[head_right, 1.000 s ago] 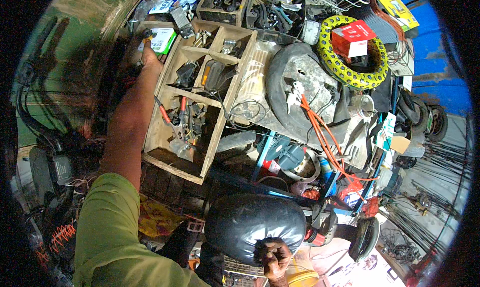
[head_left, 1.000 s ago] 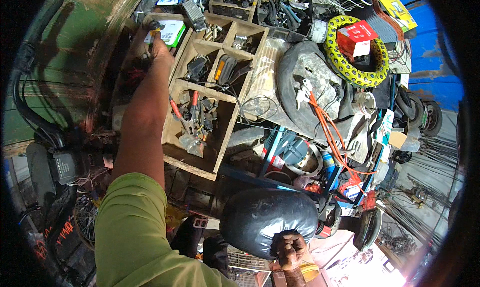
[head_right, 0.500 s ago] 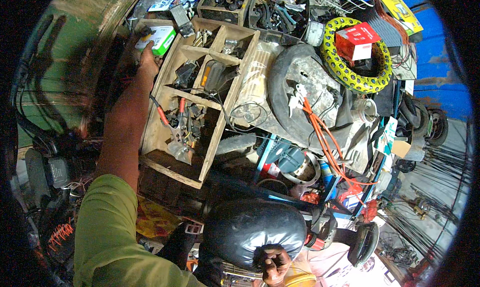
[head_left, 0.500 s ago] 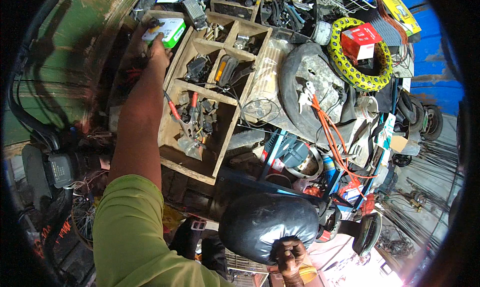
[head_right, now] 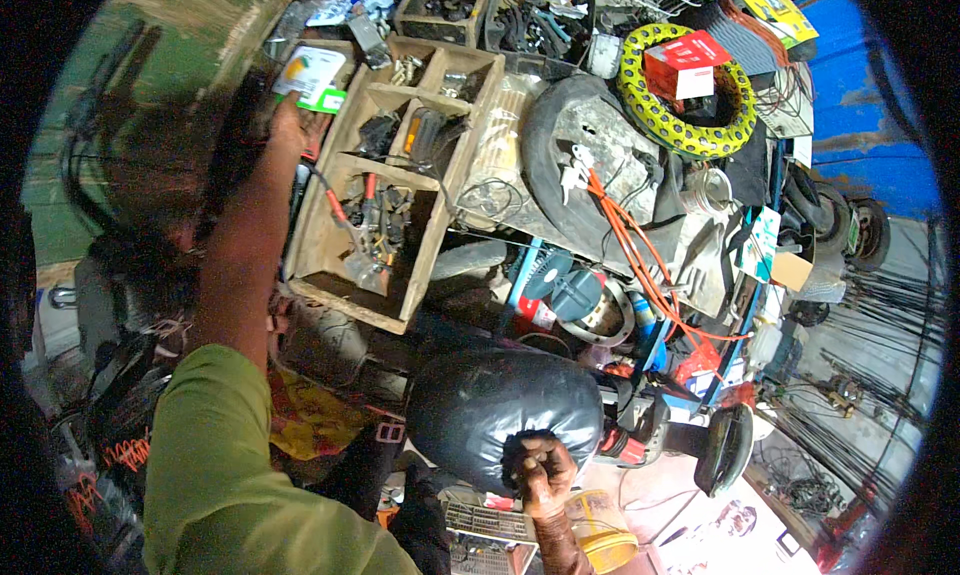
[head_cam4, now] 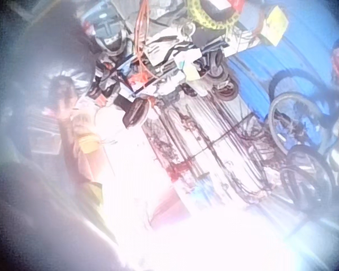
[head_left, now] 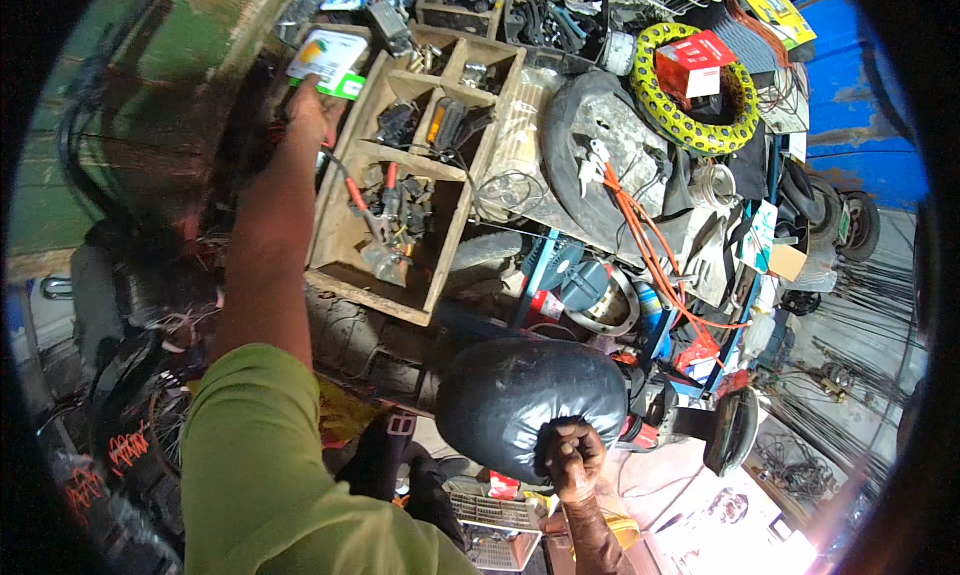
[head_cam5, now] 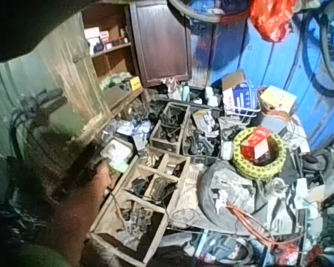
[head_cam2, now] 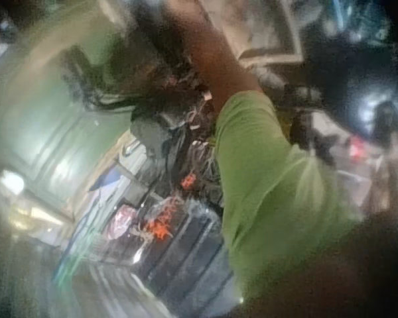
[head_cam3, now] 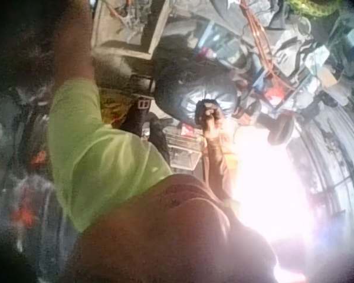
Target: The person sits on the ground and works on a bicycle wheel, using a small tool to adjust the hub. They then retrieve a box of parts from a cluttered workshop area and handle small metal components, likely bearings, before returning to the wheel.
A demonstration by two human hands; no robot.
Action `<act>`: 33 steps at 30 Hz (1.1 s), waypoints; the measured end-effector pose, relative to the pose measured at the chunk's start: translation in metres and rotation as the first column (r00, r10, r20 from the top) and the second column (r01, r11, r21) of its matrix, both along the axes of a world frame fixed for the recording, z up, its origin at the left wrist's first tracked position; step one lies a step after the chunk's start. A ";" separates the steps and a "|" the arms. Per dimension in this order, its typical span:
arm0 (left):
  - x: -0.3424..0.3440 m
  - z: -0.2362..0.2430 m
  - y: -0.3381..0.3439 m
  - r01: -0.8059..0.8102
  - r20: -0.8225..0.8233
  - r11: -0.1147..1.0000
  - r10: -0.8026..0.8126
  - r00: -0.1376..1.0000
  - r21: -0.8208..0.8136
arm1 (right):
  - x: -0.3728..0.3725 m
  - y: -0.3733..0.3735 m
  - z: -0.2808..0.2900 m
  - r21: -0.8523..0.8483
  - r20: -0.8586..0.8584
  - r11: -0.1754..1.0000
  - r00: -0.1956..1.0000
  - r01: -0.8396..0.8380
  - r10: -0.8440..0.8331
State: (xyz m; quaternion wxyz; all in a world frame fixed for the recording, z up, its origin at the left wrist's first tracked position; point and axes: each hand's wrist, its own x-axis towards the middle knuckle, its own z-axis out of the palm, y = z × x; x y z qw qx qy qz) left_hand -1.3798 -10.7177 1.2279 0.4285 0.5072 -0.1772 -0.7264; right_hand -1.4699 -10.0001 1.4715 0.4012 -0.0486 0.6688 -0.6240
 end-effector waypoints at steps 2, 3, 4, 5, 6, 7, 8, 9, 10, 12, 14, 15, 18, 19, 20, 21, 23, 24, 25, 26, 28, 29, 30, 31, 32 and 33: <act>-0.002 -0.020 0.006 0.073 -0.006 0.996 -0.073 0.997 -0.043 | 0.002 0.000 0.020 -0.056 0.018 0.998 1.000 0.023 -0.022; -0.010 0.003 0.023 0.065 0.114 0.998 -0.067 0.991 0.022 | 0.006 0.001 0.019 -0.033 -0.009 0.999 1.000 0.004 -0.004; -0.003 0.020 0.041 0.031 0.249 0.995 -0.055 0.967 0.098 | 0.008 0.010 0.019 -0.002 -0.011 1.000 1.000 -0.016 0.016; 0.007 0.006 0.034 0.073 0.221 0.993 -0.093 0.971 0.097 | 0.008 0.012 0.018 0.012 -0.038 0.999 0.999 -0.030 0.030; 0.002 0.023 0.041 0.040 0.258 0.998 -0.050 0.965 0.045 | 0.006 0.013 0.013 0.024 -0.062 0.999 0.997 -0.041 0.042; 0.005 0.021 0.038 0.062 0.201 0.996 -0.074 0.977 0.065 | 0.006 0.012 0.011 -0.033 -0.043 0.999 0.998 -0.038 0.037; 0.008 0.020 0.034 0.086 0.143 0.993 -0.097 0.985 0.084 | 0.011 0.006 0.019 -0.071 -0.021 0.997 1.000 -0.024 0.022; 0.015 0.020 0.031 0.100 0.122 0.991 -0.110 0.986 0.092 | 0.009 0.007 0.015 -0.053 -0.028 0.998 0.999 -0.037 0.035; 0.014 0.017 0.026 0.098 0.108 0.988 -0.111 0.988 0.122 | 0.009 0.009 0.013 -0.030 -0.040 0.999 0.998 -0.046 0.045; 0.007 0.032 0.032 0.082 0.176 0.987 -0.106 0.979 0.139 | 0.017 0.001 0.012 -0.071 -0.037 0.997 0.999 -0.021 0.018; -0.001 0.051 0.037 0.116 0.261 0.982 -0.152 0.953 0.149 | 0.018 0.003 0.012 -0.033 -0.050 0.999 0.998 -0.031 0.029; -0.008 0.052 0.034 0.124 0.379 0.984 -0.164 0.911 0.128 | 0.019 0.003 0.011 -0.047 -0.037 0.999 0.999 -0.022 0.020; -0.014 0.040 0.009 0.168 0.587 0.985 -0.161 0.793 0.044 | 0.024 -0.002 0.008 -0.073 -0.002 0.997 1.000 -0.009 0.009; -0.028 0.046 0.016 0.164 0.689 0.985 -0.152 0.709 0.048 | 0.024 -0.003 0.011 -0.059 -0.010 0.998 1.000 -0.006 0.005; -0.039 0.056 0.022 0.152 0.782 0.987 -0.136 0.609 0.054 | 0.021 -0.004 0.012 -0.049 -0.014 0.999 1.000 -0.008 0.007; -0.044 0.035 0.007 0.139 0.892 0.988 -0.117 0.436 0.062 | 0.019 -0.005 0.011 -0.032 -0.018 0.999 1.000 -0.014 0.014; -0.048 0.015 -0.005 0.185 0.924 0.981 -0.130 0.358 0.067 | 0.017 -0.004 0.010 0.015 -0.032 1.000 0.999 -0.008 0.009; -0.049 0.002 -0.012 0.204 0.939 0.976 -0.137 0.316 0.074 | 0.013 -0.002 0.002 0.023 -0.091 0.999 0.995 -0.038 0.040; -0.051 0.007 -0.007 0.211 0.929 0.973 -0.158 0.334 0.089 | 0.011 0.004 -0.009 0.037 -0.151 0.997 0.986 -0.061 0.066; -0.054 0.008 -0.003 0.219 0.919 0.970 -0.178 0.351 0.105 | 0.010 0.007 -0.015 0.052 -0.209 0.995 0.973 -0.084 0.093; -0.044 -0.009 -0.010 0.211 0.888 0.977 -0.084 0.452 -0.015 | 0.004 0.010 -0.022 0.080 -0.198 0.991 0.973 -0.106 0.120; -0.040 -0.023 -0.019 0.186 0.867 0.980 -0.032 0.498 -0.070 | 0.002 0.015 -0.026 0.097 -0.217 0.987 0.965 -0.128 0.147; -0.046 -0.020 -0.019 0.135 0.839 0.989 -0.030 0.543 -0.053 | 0.003 0.017 -0.026 0.109 -0.226 0.985 0.962 -0.131 0.153; -0.052 -0.017 -0.018 0.082 0.811 0.996 -0.021 0.584 -0.034 | 0.003 0.018 -0.027 0.120 -0.234 0.984 0.959 -0.135 0.160; -0.057 -0.015 -0.016 0.047 0.783 0.998 0.000 0.622 -0.038 | 0.005 0.017 -0.026 0.123 -0.230 0.984 0.960 -0.131 0.157; -0.061 -0.002 -0.005 0.009 0.750 0.999 0.026 0.661 -0.043 | 0.005 0.017 -0.026 0.120 -0.232 0.985 0.961 -0.126 0.151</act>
